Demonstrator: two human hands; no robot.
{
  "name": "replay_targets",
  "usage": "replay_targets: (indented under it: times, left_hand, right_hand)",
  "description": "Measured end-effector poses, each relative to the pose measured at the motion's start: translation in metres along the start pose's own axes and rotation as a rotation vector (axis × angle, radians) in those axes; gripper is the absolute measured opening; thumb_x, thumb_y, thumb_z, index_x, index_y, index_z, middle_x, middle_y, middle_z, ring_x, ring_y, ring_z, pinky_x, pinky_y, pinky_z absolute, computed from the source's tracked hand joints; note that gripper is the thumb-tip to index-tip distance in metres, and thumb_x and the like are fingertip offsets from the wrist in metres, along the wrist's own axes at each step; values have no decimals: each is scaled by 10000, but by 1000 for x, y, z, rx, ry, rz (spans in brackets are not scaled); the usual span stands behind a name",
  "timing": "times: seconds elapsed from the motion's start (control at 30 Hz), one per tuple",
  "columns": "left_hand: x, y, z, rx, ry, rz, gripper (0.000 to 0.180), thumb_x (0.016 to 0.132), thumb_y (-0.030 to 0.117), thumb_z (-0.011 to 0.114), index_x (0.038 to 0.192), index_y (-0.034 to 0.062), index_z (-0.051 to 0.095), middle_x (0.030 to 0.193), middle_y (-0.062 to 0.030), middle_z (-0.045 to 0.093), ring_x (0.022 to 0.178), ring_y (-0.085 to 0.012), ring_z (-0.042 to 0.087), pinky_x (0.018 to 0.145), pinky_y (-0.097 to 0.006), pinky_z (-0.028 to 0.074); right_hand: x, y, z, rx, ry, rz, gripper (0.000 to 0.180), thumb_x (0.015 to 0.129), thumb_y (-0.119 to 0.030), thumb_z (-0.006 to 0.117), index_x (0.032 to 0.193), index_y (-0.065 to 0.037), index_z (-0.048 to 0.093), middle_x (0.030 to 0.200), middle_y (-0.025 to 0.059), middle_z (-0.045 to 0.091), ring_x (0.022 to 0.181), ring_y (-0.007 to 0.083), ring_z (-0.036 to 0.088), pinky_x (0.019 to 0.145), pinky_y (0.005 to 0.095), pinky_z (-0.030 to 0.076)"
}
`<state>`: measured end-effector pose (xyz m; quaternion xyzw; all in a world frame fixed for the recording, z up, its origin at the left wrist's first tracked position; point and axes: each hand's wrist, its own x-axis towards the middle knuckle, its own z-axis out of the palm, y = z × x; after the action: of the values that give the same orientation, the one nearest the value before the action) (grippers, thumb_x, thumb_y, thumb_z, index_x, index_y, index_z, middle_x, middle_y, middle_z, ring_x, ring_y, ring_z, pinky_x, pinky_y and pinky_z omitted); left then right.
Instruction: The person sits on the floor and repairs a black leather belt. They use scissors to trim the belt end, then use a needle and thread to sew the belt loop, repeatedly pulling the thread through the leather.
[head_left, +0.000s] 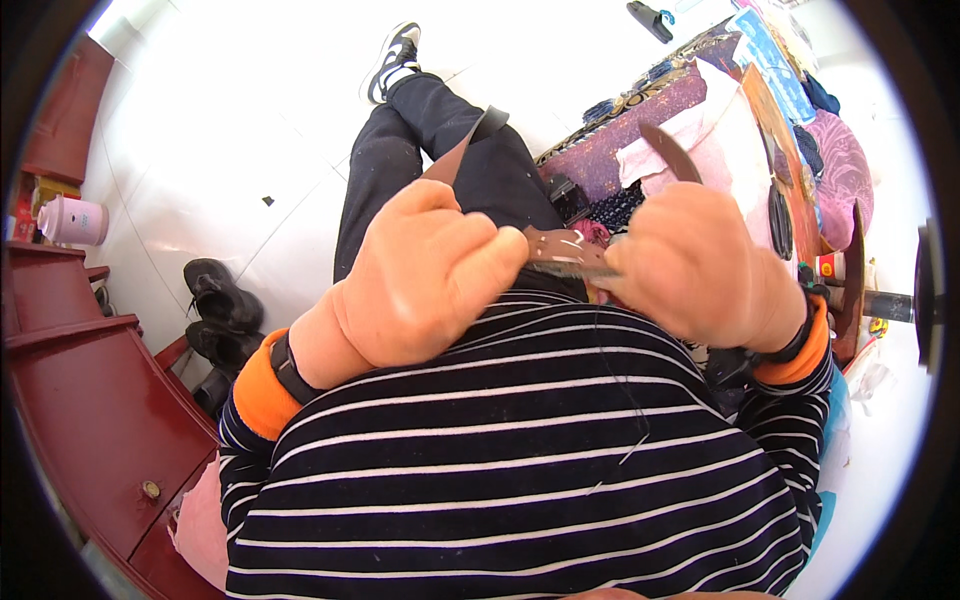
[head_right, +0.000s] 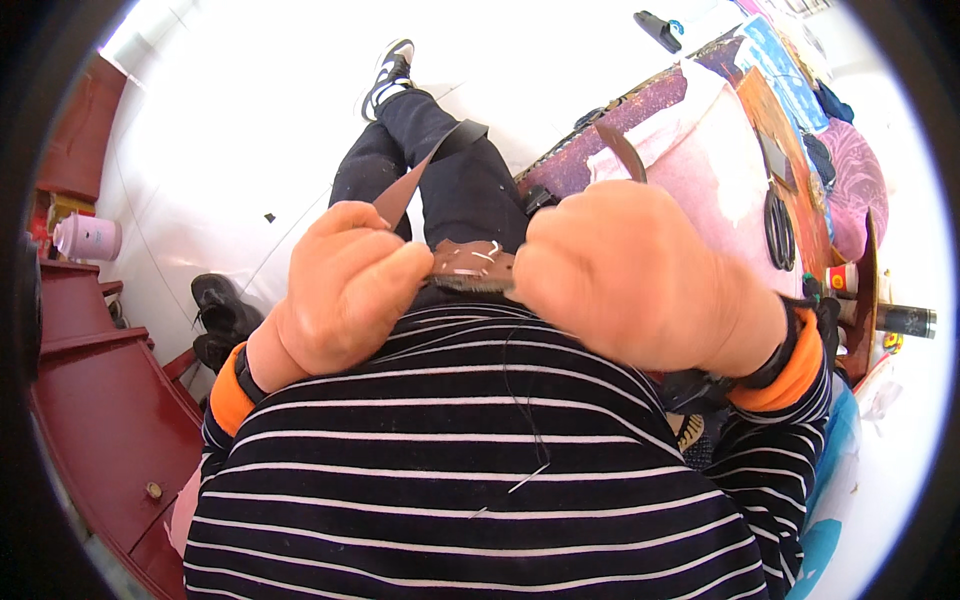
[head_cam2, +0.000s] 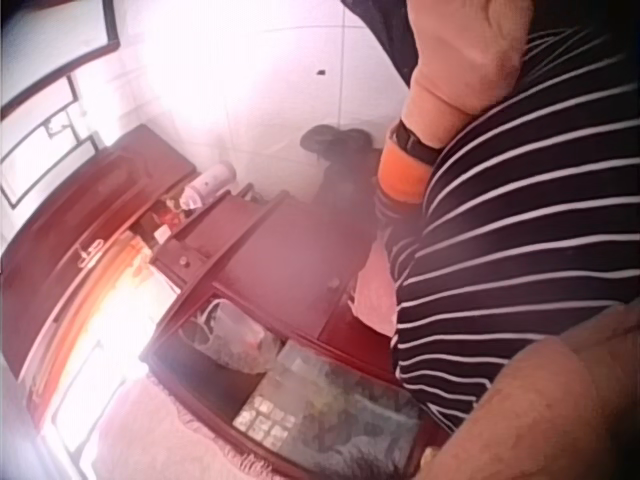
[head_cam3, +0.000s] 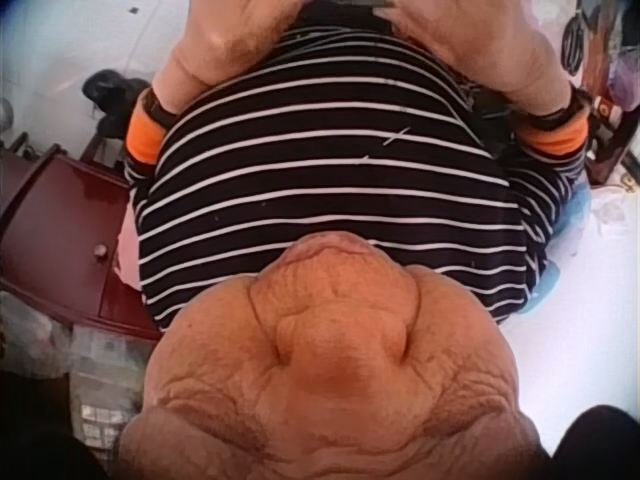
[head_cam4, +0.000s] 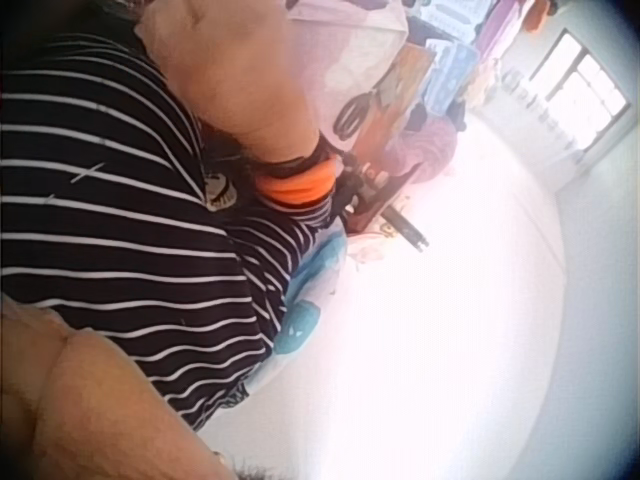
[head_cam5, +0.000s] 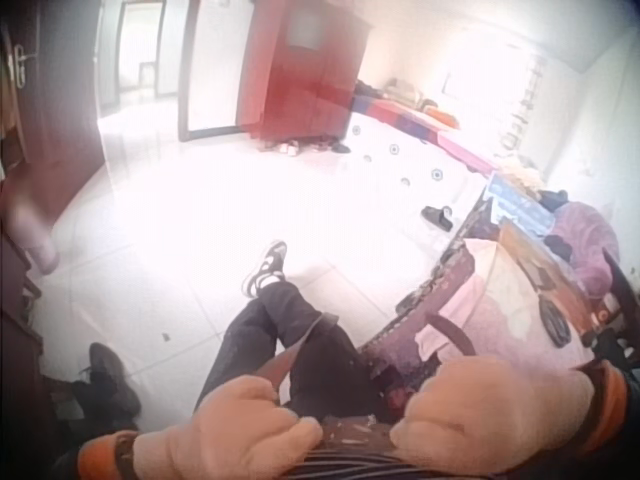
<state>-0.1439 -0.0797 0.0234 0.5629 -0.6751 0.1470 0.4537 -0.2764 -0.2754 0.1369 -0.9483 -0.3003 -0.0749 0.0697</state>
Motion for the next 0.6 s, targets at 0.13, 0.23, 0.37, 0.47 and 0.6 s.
replay_targets:
  times: [0.13,0.23,0.37,0.47,0.6]
  left_hand:
    - [-5,-8,3,-357,-126,-446,95,847,90,653,910,25,624,678,-43,524,584,-205,541,606,-331,439]
    - [-11,-15,3,-908,-177,-839,118,895,112,636,922,-3,636,686,-22,573,613,-109,565,566,-275,442]
    - [-19,-25,-1,-1228,-90,-1043,138,920,113,622,955,-16,654,698,14,587,562,-54,531,515,-190,435]
    - [-22,-31,-2,-1268,-56,-1057,131,917,111,625,943,-14,657,692,6,589,550,-52,525,500,-185,427]
    - [-26,-38,0,-1274,-37,-1122,120,916,103,624,932,-10,658,685,5,587,543,-52,518,492,-188,419]
  right_hand:
    - [-3,47,-11,402,-272,271,193,789,-160,712,800,-7,594,660,120,533,607,282,555,543,341,425]
    - [-6,80,-12,580,-325,490,204,774,-160,726,741,11,619,620,68,534,578,160,524,546,282,410]
    - [-8,122,-8,681,-377,589,227,740,-193,756,742,-1,635,625,-11,519,588,74,472,536,240,378]
    - [-10,143,1,680,-387,641,283,702,-242,762,703,-13,595,613,-19,484,565,72,439,517,239,354]
    - [10,158,22,614,-352,504,231,787,-218,674,843,4,644,731,35,604,676,97,540,620,247,439]
